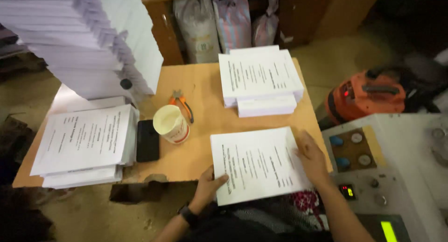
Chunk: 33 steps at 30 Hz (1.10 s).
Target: Stacking and aligning printed papers into organized piles on a table in a print shop.
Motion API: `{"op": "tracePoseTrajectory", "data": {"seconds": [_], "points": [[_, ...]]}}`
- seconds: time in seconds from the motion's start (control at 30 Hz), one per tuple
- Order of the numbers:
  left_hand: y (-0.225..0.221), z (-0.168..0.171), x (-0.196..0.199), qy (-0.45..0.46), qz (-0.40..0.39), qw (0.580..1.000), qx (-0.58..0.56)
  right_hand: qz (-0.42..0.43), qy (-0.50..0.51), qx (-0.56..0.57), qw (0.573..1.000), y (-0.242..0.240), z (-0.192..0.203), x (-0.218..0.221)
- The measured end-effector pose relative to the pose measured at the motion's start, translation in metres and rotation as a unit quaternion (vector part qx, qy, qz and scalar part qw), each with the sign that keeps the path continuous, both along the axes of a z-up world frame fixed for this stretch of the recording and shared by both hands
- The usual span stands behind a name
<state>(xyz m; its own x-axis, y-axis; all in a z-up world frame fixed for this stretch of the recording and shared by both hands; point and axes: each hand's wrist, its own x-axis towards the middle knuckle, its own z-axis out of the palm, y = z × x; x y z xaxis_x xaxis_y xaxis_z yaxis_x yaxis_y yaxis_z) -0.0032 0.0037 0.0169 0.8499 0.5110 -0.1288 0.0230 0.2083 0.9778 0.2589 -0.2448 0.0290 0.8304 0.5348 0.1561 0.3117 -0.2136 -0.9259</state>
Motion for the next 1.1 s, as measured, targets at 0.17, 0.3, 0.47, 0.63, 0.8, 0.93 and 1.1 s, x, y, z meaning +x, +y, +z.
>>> {"op": "tracePoseTrajectory", "data": {"seconds": [0.17, 0.3, 0.47, 0.63, 0.8, 0.93, 1.1], "points": [[0.014, 0.057, -0.004, -0.024, -0.046, 0.992, -0.111, -0.156, 0.177, -0.043, 0.971, -0.029, 0.050, -0.028], [0.034, 0.101, 0.011, -0.010, -0.155, 0.982, -0.111, -0.001, 0.404, 0.005, 0.915, -0.060, 0.021, -0.013], [0.064, 0.116, 0.036, 0.065, -0.220, 0.969, -0.091, -0.063, 0.453, -0.013, 0.889, -0.040, 0.062, -0.044], [0.073, 0.133, 0.056, -0.045, -0.123, 0.980, -0.146, -0.216, 0.534, 0.043, 0.816, 0.009, 0.131, -0.077], [0.062, 0.114, 0.050, -0.050, 0.005, 0.995, -0.092, -0.153, 0.394, 0.151, 0.893, 0.056, 0.141, -0.066], [0.036, 0.055, 0.040, -0.050, 0.023, 0.998, 0.011, -0.168, 0.209, 0.120, 0.956, 0.114, 0.149, -0.044], [0.033, 0.047, 0.020, -0.010, -0.039, 0.999, -0.032, -0.181, 0.329, 0.352, 0.857, 0.172, 0.133, -0.001]]}}
